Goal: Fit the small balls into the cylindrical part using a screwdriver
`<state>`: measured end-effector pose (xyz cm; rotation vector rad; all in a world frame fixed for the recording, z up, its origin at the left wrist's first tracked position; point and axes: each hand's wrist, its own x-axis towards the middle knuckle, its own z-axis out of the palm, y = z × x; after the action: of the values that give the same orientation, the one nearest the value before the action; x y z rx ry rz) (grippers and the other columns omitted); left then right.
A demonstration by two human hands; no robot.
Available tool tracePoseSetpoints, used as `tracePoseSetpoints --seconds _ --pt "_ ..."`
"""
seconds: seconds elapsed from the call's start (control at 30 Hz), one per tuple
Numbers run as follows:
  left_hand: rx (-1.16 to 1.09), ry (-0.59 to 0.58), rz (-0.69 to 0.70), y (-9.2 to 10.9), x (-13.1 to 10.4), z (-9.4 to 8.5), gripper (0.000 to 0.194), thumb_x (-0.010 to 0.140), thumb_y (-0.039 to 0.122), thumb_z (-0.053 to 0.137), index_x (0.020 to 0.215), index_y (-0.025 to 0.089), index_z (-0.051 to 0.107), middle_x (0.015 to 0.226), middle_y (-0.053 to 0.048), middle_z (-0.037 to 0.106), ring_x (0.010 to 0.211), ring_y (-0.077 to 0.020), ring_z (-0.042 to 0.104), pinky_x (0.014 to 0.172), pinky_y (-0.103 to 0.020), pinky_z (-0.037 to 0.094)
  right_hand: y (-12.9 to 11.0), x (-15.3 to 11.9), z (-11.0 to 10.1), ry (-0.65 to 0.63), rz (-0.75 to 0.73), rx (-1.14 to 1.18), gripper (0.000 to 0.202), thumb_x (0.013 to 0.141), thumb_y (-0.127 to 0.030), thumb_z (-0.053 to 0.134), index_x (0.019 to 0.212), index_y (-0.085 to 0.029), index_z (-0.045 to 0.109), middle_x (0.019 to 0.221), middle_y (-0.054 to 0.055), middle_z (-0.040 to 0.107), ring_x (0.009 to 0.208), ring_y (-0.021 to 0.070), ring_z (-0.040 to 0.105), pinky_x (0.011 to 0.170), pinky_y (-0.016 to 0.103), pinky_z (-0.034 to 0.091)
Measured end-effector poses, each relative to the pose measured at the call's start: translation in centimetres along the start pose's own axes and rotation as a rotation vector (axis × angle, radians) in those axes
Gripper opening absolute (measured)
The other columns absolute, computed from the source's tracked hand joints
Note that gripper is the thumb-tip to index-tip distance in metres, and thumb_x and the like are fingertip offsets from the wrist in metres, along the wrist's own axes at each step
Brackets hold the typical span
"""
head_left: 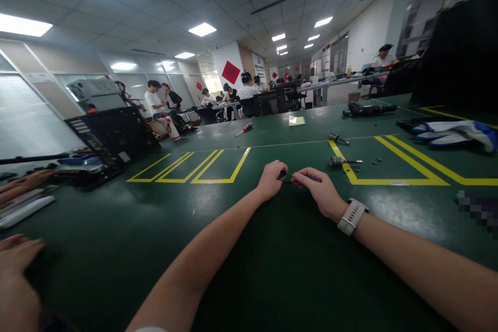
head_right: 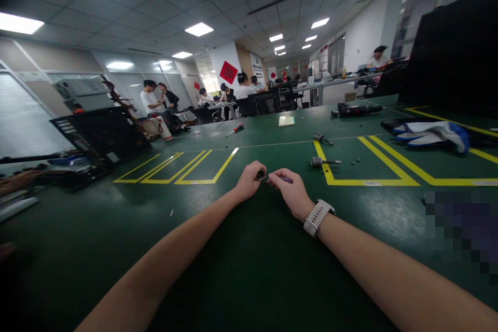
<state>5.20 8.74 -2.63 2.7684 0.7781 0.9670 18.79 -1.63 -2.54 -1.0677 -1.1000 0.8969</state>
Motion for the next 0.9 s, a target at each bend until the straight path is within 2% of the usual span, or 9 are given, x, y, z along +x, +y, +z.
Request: tracePoseSetpoints --seconds 0.17,0.3,0.57,0.9 --pt "-0.140 0.008 -0.018 -0.09 0.05 -0.05 0.012 0.071 0.004 0.048 0.072 0.016 0.052 0.073 0.000 0.050 0.070 -0.0134 0.048 0.067 -0.026 0.039 -0.06 0.42 -0.56 -0.020 0.101 0.177 0.023 0.067 -0.040 0.067 0.070 -0.018 0.063 0.074 0.006 0.068 0.071 0.0186 0.062 0.068 0.034 0.047" --pt "-0.200 -0.008 -0.022 -0.14 0.08 0.06 0.011 0.070 0.005 0.050 0.072 0.016 0.051 0.074 0.000 0.049 0.071 -0.0127 0.047 0.068 -0.025 0.040 -0.20 0.31 -0.47 -0.025 0.122 0.216 0.024 0.066 -0.041 0.069 0.069 -0.017 0.063 0.071 0.007 0.068 0.069 0.0190 0.062 0.066 0.034 0.046" --pt "-0.019 -0.008 0.034 -0.25 -0.02 0.29 0.017 0.068 0.001 0.045 0.070 0.015 0.054 0.069 -0.001 0.049 0.069 -0.0140 0.047 0.063 -0.026 0.035 -0.27 -0.37 0.41 0.030 0.024 0.101 0.019 0.064 -0.036 0.072 0.066 -0.018 0.065 0.068 0.001 0.064 0.069 0.0153 0.055 0.065 0.030 0.040" --pt "-0.115 -0.011 0.009 -0.28 0.07 0.13 0.018 0.067 0.000 0.044 0.069 0.015 0.053 0.071 -0.001 0.049 0.070 -0.0139 0.048 0.065 -0.026 0.038 -0.44 0.30 -0.51 -0.022 0.163 0.232 0.021 0.065 -0.038 0.070 0.067 -0.017 0.064 0.073 0.006 0.067 0.067 0.0164 0.060 0.065 0.032 0.045"
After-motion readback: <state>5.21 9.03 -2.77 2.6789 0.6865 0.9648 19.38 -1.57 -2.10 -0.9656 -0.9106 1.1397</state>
